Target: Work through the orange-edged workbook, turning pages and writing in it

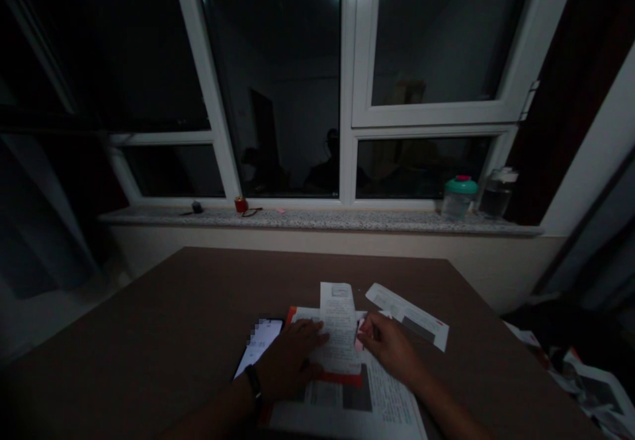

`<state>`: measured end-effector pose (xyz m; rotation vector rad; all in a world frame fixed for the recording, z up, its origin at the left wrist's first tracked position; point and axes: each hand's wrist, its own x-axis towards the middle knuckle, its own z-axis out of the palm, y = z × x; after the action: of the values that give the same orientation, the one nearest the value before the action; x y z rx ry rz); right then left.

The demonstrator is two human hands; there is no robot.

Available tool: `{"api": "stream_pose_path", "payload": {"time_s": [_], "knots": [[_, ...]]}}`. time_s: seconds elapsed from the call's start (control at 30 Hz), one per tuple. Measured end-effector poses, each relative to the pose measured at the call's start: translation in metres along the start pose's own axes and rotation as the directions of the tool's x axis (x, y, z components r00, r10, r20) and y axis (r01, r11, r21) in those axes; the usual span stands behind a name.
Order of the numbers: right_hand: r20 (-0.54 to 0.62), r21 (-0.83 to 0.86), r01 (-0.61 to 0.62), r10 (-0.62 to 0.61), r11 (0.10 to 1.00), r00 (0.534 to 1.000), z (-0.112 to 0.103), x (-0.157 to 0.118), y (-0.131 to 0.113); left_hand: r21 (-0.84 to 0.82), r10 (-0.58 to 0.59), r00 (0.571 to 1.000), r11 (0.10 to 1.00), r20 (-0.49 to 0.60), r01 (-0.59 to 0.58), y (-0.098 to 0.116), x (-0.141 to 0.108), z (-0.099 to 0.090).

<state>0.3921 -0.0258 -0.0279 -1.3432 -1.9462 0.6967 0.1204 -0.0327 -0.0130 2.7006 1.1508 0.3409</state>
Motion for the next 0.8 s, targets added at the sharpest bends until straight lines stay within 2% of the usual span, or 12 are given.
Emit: {"api": "stream_pose_path", "payload": {"time_s": [0.13,0.27,0.4,0.67,0.73,0.8], "knots": [[-0.002,-0.036,0.016,-0.016,0.999,1.0,0.004,0.003,0.002,0.0,-0.005,1.0,1.0,0.003,0.005,-0.002,-0.001,0.003],[0.069,-0.05,0.05,-0.046,0.998,0.997,0.002,0.001,0.001,-0.005,0.0,1.0,1.0,-0.006,0.0,-0.006,-0.001,0.008],[0.157,0.022,0.097,-0.1,0.995,0.983,-0.003,-0.003,-0.004,-0.004,0.003,1.0,1.0,-0.006,-0.003,-0.007,-0.002,0.009],[0.321,0.137,0.194,-0.229,0.971,0.919,-0.007,-0.013,-0.005,-0.008,-0.03,0.999,1.0,0.033,0.03,0.004,-0.001,-0.004],[0.336,0.158,0.187,-0.231,0.969,0.913,-0.008,-0.014,-0.004,-0.005,-0.023,0.999,1.0,0.034,0.023,0.003,-0.001,-0.004],[0.302,0.165,0.156,-0.2,0.974,0.932,-0.008,-0.012,-0.001,0.0,0.002,1.0,1.0,0.02,-0.002,-0.001,-0.001,-0.003]]}}
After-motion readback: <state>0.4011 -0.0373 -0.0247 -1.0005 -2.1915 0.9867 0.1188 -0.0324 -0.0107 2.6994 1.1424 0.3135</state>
